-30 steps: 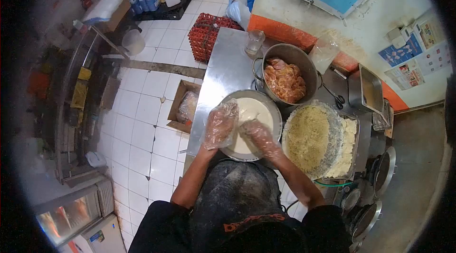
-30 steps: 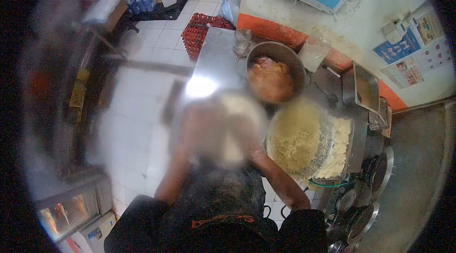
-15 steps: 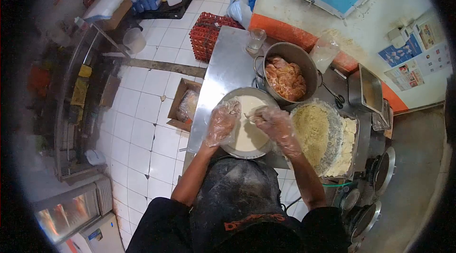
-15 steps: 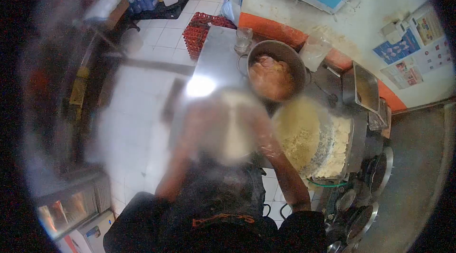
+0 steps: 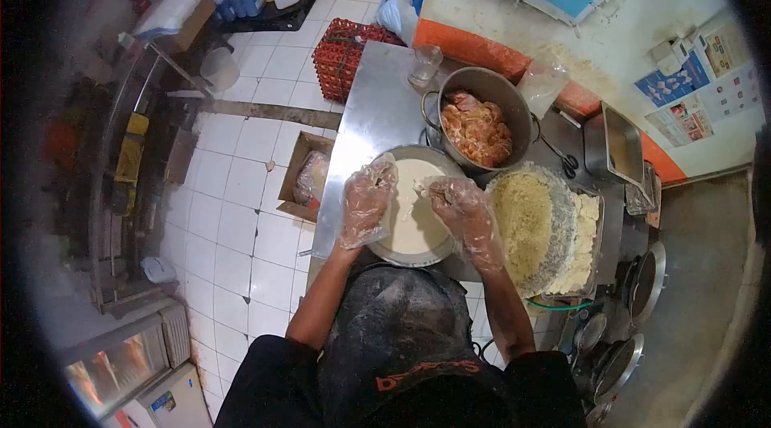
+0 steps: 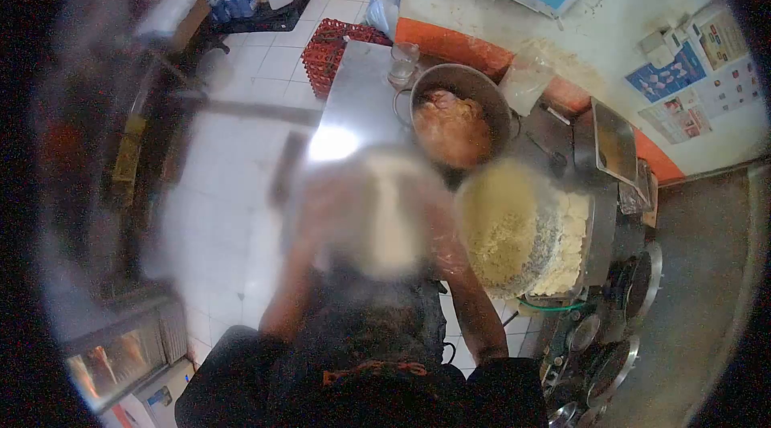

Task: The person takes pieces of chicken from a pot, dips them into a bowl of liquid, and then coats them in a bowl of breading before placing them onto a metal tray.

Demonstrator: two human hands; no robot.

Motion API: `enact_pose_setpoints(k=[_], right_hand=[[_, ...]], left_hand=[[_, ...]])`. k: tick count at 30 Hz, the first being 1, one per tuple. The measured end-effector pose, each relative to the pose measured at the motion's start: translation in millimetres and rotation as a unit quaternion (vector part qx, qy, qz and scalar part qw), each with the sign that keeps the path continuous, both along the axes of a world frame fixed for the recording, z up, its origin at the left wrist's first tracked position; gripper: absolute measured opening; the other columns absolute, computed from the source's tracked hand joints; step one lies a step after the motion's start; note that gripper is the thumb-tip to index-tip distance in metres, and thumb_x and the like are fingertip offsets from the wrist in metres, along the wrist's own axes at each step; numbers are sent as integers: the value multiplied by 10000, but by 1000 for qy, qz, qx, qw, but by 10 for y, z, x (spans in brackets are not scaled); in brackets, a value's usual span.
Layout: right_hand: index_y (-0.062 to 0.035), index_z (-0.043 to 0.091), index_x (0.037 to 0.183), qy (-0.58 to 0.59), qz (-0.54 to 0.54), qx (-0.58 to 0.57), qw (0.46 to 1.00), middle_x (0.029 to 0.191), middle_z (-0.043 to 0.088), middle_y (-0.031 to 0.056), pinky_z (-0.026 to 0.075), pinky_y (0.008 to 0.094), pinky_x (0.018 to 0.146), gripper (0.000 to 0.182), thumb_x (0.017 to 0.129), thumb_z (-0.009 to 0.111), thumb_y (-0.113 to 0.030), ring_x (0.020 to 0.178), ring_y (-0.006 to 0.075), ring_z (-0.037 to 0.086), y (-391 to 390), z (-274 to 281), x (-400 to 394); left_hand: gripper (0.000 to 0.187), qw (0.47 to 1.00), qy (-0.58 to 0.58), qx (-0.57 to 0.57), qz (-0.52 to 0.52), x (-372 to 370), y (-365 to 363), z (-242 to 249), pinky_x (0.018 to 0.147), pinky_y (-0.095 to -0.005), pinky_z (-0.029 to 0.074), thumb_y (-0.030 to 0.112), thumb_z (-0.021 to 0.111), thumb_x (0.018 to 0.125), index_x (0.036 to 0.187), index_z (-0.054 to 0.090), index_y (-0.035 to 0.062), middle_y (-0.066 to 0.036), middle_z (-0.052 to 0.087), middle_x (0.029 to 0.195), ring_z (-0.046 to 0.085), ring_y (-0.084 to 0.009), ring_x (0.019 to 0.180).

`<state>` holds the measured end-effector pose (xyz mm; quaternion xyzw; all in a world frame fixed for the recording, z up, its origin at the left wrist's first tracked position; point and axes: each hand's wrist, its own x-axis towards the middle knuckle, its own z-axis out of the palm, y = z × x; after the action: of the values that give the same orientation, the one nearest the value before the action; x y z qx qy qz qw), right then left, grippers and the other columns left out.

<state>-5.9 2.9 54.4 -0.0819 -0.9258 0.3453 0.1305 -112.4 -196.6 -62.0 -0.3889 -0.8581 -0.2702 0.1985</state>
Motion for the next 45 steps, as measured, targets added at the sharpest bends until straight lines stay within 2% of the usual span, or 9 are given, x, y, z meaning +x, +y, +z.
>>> enact_pose_setpoints(k=[4,6,9,12,17,20,30,35,45], right_hand=[[-57,726,1083,48,15,-19,999,1048,713,120,535,419,876,211,883,749,-118,946,306,688,-24,197,-29],[-50,726,1094,143,66,-204,966,1104,710,122,522,417,924,198,903,734,-103,1032,296,671,-68,150,47],[-33,722,1108,45,39,-72,996,1143,701,122,511,424,945,204,914,724,-95,1075,289,655,-153,264,148],[-27,718,1119,33,13,-55,998,1143,699,128,521,424,937,217,915,727,-102,1078,304,657,-181,121,175],[-21,707,1139,94,98,30,990,1115,694,134,521,420,927,242,920,731,-122,1078,318,652,-125,540,216],[-28,709,1151,193,142,30,970,1108,692,132,526,423,927,250,925,724,-134,1042,323,662,-231,641,259],[-43,716,1164,-43,79,-116,989,1126,700,135,538,423,928,253,927,715,-133,1019,320,680,-360,478,205],[-51,725,1181,-16,80,36,996,1131,714,145,535,430,961,294,921,728,-188,1067,290,682,-343,955,424],[-85,754,1137,70,20,15,997,1043,741,98,581,399,852,282,892,767,-224,962,265,712,30,-481,381]], left_hand=[[354,998,-53,35,-26,65,2,214,972,-485,507,109,648,906,1242,670,-3,-183,688,1250,657,-348,1124],[338,824,-466,323,-8,172,-54,587,998,-480,501,97,637,927,1251,674,7,-167,692,1253,659,-334,1129],[419,991,-130,29,6,-31,-43,113,1034,-472,487,95,653,901,1316,655,33,-151,672,1302,640,-311,1187],[523,998,-23,-39,37,5,-88,170,1075,-460,473,78,671,865,1385,622,65,-132,637,1364,602,-290,1264],[568,995,-34,-70,58,-1,-146,117,1115,-438,461,-20,654,836,1393,614,83,-115,639,1361,599,-274,1274],[504,965,-228,129,10,-43,-172,260,1141,-460,433,-10,662,852,1347,635,81,-107,704,1241,666,-282,1161],[606,992,-76,-78,59,26,-270,226,1168,-493,399,21,645,867,1455,554,136,-106,625,1344,576,-296,1280],[552,993,-67,-56,79,26,-270,556,1122,-498,448,17,648,864,1404,596,121,-121,630,1334,604,-329,1234],[273,965,-188,132,122,142,-245,662,1044,-426,493,204,658,1009,1213,696,26,-145,718,1142,653,-309,1132]])
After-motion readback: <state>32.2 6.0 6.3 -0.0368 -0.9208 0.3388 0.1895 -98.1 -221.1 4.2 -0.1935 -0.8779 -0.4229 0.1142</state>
